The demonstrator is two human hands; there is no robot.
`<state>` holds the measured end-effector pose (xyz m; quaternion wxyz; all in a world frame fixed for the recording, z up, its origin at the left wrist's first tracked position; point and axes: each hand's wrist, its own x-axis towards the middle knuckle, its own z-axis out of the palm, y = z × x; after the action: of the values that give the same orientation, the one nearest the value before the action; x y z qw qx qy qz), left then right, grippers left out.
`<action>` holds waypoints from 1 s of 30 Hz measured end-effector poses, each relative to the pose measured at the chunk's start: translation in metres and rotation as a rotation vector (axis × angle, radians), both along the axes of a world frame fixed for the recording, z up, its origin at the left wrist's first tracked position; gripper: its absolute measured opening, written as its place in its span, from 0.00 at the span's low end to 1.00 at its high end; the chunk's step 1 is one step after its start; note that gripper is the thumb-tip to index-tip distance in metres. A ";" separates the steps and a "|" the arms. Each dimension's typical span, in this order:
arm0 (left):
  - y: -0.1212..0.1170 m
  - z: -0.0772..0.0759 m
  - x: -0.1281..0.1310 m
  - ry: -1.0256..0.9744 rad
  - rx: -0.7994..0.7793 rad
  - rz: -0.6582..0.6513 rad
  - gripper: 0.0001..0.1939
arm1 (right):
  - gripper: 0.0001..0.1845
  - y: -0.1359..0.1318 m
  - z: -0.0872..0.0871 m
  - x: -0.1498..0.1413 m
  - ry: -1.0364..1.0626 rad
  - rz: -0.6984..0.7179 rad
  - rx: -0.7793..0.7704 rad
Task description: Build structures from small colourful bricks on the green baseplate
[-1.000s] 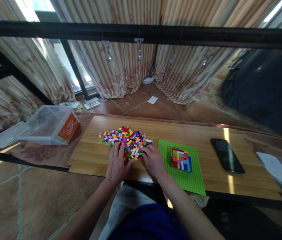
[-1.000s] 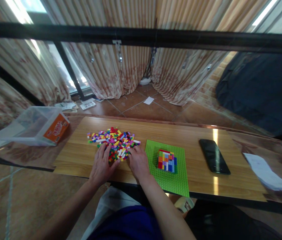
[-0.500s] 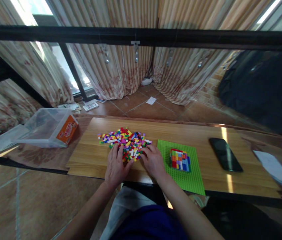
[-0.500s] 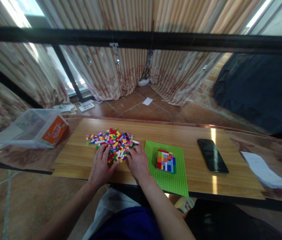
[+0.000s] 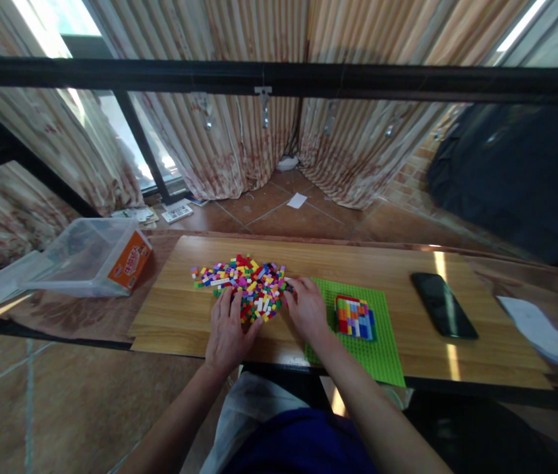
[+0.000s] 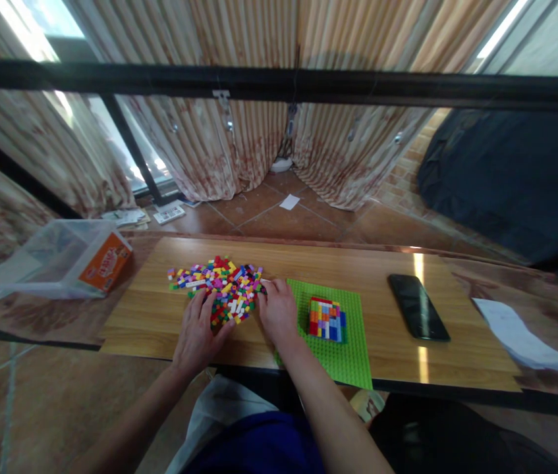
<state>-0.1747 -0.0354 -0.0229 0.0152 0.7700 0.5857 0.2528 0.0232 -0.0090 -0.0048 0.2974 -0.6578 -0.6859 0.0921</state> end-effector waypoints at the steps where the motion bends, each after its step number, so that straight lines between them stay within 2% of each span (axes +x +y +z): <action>1: 0.000 0.000 0.000 -0.001 0.004 -0.002 0.36 | 0.15 0.004 0.001 -0.001 -0.017 0.001 -0.015; 5: 0.000 -0.001 0.000 -0.012 0.011 -0.002 0.36 | 0.12 0.013 0.003 -0.006 -0.058 -0.005 -0.047; 9: 0.002 -0.001 -0.002 -0.055 0.011 -0.012 0.36 | 0.11 0.014 0.005 -0.008 -0.056 0.009 -0.012; 15: -0.007 0.013 -0.004 -0.299 0.081 -0.029 0.27 | 0.09 -0.009 0.020 -0.016 0.074 0.152 -0.001; 20: -0.016 0.032 0.011 -0.687 -0.212 -0.062 0.18 | 0.09 -0.043 0.031 -0.034 0.331 0.302 -0.080; 25: -0.015 0.046 0.023 -0.933 -0.366 -0.105 0.11 | 0.09 -0.057 0.031 -0.036 0.810 0.174 -0.166; 30: -0.015 0.052 0.028 -1.047 -0.460 -0.158 0.09 | 0.07 -0.061 0.036 -0.024 1.083 0.137 -0.314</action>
<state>-0.1467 -0.0508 0.0287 0.4890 0.5604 0.4807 0.4644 -0.0003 -0.0705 0.0314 0.4985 -0.5070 -0.4548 0.5363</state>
